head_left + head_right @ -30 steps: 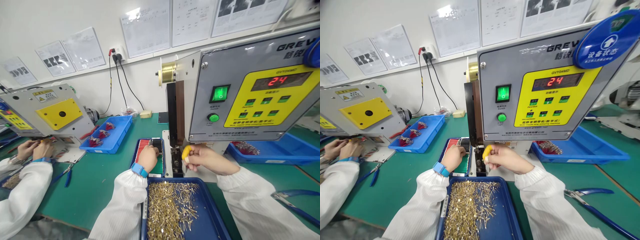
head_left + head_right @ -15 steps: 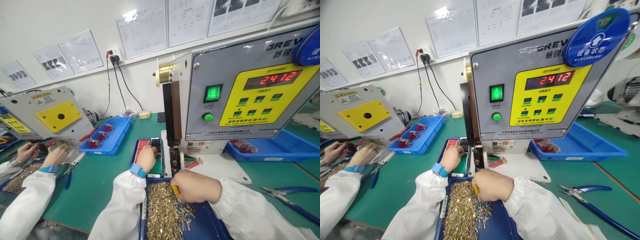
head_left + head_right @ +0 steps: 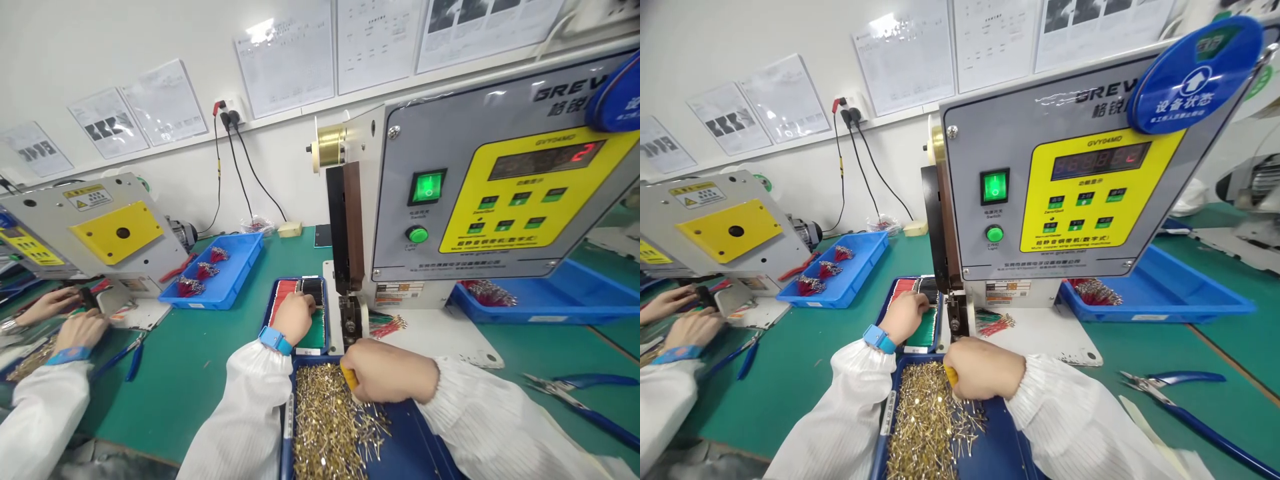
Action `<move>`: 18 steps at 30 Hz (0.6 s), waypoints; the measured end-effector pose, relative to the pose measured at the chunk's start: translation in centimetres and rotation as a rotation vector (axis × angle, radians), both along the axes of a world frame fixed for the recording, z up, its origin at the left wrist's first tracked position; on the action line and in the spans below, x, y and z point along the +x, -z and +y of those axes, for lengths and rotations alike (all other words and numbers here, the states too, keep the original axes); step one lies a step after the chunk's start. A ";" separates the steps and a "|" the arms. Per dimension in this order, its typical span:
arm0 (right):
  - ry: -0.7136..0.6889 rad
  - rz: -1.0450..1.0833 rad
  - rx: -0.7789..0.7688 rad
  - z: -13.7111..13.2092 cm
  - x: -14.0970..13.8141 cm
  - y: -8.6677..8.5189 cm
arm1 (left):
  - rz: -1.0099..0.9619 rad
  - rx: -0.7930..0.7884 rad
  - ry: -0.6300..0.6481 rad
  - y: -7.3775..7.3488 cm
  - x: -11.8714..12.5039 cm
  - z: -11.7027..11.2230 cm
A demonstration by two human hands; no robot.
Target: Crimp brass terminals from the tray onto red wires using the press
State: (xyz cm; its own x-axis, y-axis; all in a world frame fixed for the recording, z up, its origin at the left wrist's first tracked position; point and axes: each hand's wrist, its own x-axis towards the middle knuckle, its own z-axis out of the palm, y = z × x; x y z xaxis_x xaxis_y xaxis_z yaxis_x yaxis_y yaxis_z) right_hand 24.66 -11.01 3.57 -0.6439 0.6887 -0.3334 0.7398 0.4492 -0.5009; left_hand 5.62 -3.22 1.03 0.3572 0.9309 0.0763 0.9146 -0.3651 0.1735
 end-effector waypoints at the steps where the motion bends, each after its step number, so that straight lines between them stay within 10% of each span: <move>1: -0.001 0.002 -0.006 0.0 0.0 0.0 | 0.001 0.003 0.003 0.0 0.0 0.0; 18: -0.020 0.164 -0.204 0.7 1.4 -1.4 | -0.074 0.115 -0.108 0.9 0.0 1.3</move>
State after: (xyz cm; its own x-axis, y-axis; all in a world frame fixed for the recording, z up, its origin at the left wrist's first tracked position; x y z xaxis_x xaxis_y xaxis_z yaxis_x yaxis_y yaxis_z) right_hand 26.05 -10.27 4.99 -0.7135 0.6047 -0.3539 0.6333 0.3405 -0.6950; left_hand 5.62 -1.97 0.16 0.2455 0.9470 0.2070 0.9359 -0.2872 0.2040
